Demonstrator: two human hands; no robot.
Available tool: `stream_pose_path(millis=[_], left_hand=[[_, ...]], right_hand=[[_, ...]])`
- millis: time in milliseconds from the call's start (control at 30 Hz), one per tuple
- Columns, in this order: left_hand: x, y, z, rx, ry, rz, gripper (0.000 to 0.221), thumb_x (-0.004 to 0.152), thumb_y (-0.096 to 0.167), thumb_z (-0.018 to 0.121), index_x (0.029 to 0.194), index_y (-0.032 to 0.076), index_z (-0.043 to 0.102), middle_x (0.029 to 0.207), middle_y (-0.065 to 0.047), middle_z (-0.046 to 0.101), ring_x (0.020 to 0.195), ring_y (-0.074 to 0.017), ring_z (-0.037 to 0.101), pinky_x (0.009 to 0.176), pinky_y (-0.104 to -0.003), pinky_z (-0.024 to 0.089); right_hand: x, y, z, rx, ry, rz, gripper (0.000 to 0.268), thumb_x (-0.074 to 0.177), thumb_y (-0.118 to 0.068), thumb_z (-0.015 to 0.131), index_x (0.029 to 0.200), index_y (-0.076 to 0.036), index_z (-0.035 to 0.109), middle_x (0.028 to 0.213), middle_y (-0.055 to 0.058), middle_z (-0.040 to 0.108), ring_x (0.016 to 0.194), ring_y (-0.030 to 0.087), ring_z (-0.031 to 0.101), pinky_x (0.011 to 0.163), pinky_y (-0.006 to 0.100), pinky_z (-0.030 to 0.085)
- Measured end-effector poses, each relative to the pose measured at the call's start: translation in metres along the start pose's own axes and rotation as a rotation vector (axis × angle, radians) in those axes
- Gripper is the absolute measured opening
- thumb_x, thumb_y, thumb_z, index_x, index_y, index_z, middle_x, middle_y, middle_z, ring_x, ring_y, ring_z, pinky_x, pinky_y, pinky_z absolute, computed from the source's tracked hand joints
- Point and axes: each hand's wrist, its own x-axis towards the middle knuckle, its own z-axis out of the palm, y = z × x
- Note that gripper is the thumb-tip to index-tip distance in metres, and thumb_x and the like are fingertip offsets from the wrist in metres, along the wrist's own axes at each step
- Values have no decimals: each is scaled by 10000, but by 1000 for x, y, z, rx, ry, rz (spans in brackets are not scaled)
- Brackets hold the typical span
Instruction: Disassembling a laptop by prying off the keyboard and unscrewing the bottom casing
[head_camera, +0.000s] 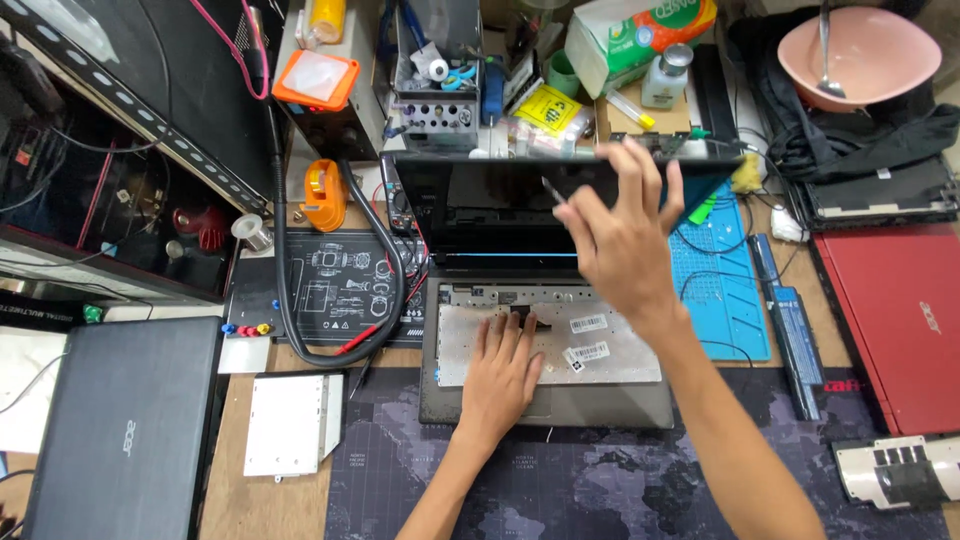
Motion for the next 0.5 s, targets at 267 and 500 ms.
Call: stream_pose_path(millis=[267, 500], left_hand=[[-1, 0, -2, -45, 44, -2, 547, 1092, 355, 424, 1533, 35, 383, 1469, -178, 525, 1394, -341, 464, 1213, -509, 304], [-6, -4, 9, -89, 48, -7, 527, 1071, 340, 471, 1512, 53, 431, 1448, -198, 536, 1379, -357, 479, 1211, -517, 298]], right_hand=[[-80, -48, -21, -44, -5, 144, 246, 1004, -331, 649, 835, -154, 673, 1452, 110, 472, 1444, 334, 363, 1152, 597, 175], [-122, -57, -39, -43, -75, 131, 238, 978, -374, 636, 823, -200, 688, 1497, 56, 474, 1432, 298, 393, 1162, 594, 128]])
